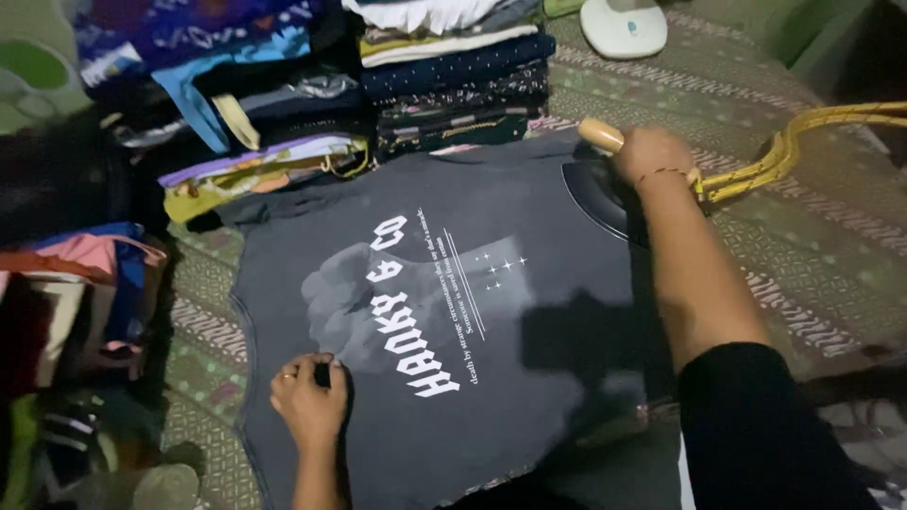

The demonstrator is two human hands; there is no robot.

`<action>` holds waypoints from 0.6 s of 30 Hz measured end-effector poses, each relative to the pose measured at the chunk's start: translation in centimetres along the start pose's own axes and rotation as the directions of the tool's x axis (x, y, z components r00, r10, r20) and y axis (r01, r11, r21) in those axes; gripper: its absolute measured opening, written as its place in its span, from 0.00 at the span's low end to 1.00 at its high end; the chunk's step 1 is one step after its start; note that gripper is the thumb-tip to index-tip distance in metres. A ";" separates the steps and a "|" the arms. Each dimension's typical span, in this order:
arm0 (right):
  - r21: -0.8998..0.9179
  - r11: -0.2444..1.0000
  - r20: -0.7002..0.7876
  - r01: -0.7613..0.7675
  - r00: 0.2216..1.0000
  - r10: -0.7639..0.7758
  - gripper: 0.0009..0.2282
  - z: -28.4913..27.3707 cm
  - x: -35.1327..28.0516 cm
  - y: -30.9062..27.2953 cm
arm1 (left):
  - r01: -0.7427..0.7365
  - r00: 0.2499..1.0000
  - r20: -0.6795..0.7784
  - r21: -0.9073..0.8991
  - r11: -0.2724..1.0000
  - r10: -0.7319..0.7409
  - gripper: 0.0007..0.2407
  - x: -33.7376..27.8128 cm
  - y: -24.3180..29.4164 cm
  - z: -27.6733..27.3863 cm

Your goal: The person takes a dark gray t-shirt from a laundry basket and lays it on a patterned ironing board. They smooth the fabric with their hands and then use a traditional charcoal iron to press the shirt, moving the iron back and forth across the surface.

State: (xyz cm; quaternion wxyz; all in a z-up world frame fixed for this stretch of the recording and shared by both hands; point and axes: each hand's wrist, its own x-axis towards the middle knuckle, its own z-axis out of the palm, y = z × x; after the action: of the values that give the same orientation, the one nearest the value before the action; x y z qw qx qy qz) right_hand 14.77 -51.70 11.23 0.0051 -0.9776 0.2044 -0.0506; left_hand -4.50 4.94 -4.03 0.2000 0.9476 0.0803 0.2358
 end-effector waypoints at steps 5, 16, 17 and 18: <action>0.015 0.999 0.097 0.038 0.995 -0.039 0.17 0.1 -0.2 0.0 | 0.023 0.999 -0.022 -0.023 0.999 -0.023 0.10 0.2 0.5 -0.3; -0.092 0.915 0.137 0.394 0.915 -0.380 0.10 -1.4 -16.9 -0.7 | -0.076 0.995 -0.064 -0.078 0.994 0.071 0.08 -0.3 -0.7 0.0; -0.104 0.872 0.059 0.478 0.878 -0.475 0.09 -0.7 -18.2 -0.5 | -0.094 0.992 -0.088 -0.075 0.993 0.087 0.08 -0.1 -0.8 0.2; -0.104 0.885 0.063 0.454 0.891 -0.449 0.09 -0.2 -20.5 -0.8 | -0.115 0.991 -0.074 -0.086 0.990 0.108 0.08 -0.6 -1.3 0.4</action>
State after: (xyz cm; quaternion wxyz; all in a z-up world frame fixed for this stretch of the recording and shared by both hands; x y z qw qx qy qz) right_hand -3.61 -42.78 9.46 -0.0599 -0.9977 -0.0262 -0.0202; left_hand -4.95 5.82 -5.15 0.2259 0.9319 0.0233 0.2827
